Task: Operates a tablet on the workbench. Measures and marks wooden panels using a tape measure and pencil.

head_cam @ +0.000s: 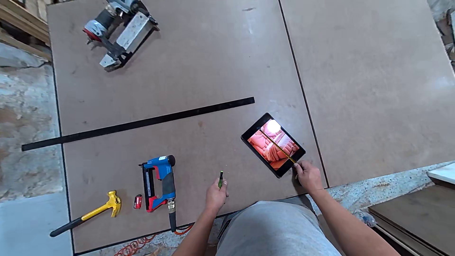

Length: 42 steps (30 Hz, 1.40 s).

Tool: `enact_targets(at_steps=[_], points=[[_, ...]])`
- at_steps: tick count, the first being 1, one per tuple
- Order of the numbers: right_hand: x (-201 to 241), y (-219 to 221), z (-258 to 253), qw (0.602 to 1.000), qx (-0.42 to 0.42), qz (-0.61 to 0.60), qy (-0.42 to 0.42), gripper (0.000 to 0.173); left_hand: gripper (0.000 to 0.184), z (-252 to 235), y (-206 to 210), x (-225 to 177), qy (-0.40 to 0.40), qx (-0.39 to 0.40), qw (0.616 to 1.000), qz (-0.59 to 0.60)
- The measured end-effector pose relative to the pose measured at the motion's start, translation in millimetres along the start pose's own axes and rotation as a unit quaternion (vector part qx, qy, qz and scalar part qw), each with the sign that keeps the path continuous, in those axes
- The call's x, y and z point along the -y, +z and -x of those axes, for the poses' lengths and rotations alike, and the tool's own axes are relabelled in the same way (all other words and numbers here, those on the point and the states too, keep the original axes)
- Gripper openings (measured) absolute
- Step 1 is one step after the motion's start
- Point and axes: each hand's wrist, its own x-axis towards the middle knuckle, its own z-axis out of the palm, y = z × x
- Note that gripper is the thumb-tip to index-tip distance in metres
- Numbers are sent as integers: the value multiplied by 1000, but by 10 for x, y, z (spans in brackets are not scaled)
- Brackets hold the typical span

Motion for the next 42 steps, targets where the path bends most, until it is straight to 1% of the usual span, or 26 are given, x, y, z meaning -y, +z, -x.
enact_targets(at_steps=[8,15,20,26,28,29,30,32,34,36,38,40,42], points=[[0,-11,-9,1000,3,16,-2,28,28,19,-17,-49,-6,0,1000,-6],[5,-22,-11,999,21,25,16,28,28,21,-22,-77,-10,2,1000,-18],[10,-45,-27,999,20,23,17,27,28,8,-7,-65,5,1,1000,-15],[4,-91,-63,997,65,9,48,32,29,0,-4,-36,24,2,1000,-17],[-40,-151,-114,992,90,-41,76,33,28,8,3,-61,26,5,1000,-9],[-69,-188,-138,985,105,-95,98,32,28,25,5,-73,26,5,1000,-6],[-103,-235,-153,972,123,-162,115,31,28,43,7,-82,25,4,1000,-6],[-144,-345,-100,936,166,-286,123,28,30,85,18,-68,19,4,1000,-11],[-168,-424,53,911,182,-353,110,28,31,124,27,-87,17,-1,1000,-22],[-211,-458,274,903,174,-379,108,28,34,133,46,-105,25,-10,999,-38],[-288,-448,545,904,151,-380,129,27,35,107,67,-87,33,-20,997,-60],[-419,-423,821,904,107,-381,161,27,36,65,65,-61,35,-21,996,-74],[-618,-442,1081,896,35,-398,192,27,38,36,64,-28,31,-15,997,-76]])
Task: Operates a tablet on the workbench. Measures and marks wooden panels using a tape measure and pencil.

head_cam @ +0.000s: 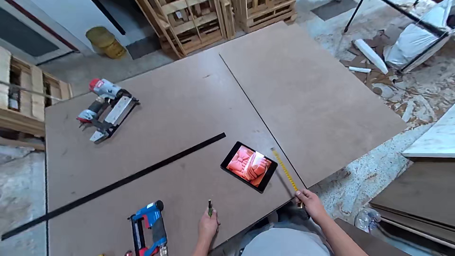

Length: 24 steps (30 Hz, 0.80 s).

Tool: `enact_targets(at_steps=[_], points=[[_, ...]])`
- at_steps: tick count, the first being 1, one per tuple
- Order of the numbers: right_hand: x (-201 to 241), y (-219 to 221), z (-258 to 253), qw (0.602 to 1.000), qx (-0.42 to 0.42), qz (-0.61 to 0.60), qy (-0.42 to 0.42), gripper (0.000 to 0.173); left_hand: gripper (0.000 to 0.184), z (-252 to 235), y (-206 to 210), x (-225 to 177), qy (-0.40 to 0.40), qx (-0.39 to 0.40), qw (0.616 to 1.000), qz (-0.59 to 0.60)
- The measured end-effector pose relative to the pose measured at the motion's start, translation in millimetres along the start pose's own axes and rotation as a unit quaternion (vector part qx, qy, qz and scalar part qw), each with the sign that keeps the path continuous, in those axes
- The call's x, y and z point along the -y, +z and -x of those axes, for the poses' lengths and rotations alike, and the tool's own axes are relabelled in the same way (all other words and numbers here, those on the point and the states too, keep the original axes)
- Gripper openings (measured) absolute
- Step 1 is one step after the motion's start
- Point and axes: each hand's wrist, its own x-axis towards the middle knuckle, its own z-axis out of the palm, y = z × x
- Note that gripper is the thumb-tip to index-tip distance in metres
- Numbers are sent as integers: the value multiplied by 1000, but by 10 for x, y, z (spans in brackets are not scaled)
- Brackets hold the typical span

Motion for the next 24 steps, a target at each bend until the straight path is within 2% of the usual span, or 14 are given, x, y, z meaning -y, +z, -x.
enact_targets(at_steps=[3,6,11,15,17,20,22,24], points=[[-173,-440,155,994,-97,-44,-1,28,38,0,10,-31,-17,3,1000,14],[-251,-931,175,985,-157,-74,2,27,36,103,108,-111,-30,2,999,34],[-338,-1536,57,973,-190,-130,-12,25,39,510,696,-441,15,56,998,8],[-429,-2028,-19,980,-152,-125,-30,24,40,935,1436,-970,67,92,993,-41],[-529,-2379,22,986,-125,-99,-40,24,41,1224,1843,-1304,66,101,992,-48],[-700,-2976,26,993,-86,-65,-41,23,43,1535,2419,-1845,107,125,983,-76],[-888,-3392,19,997,-38,-57,-33,24,42,1707,2743,-2145,140,145,974,-105],[-952,-3773,27,999,48,-16,-17,25,40,1843,3000,-2403,163,148,970,-102]])
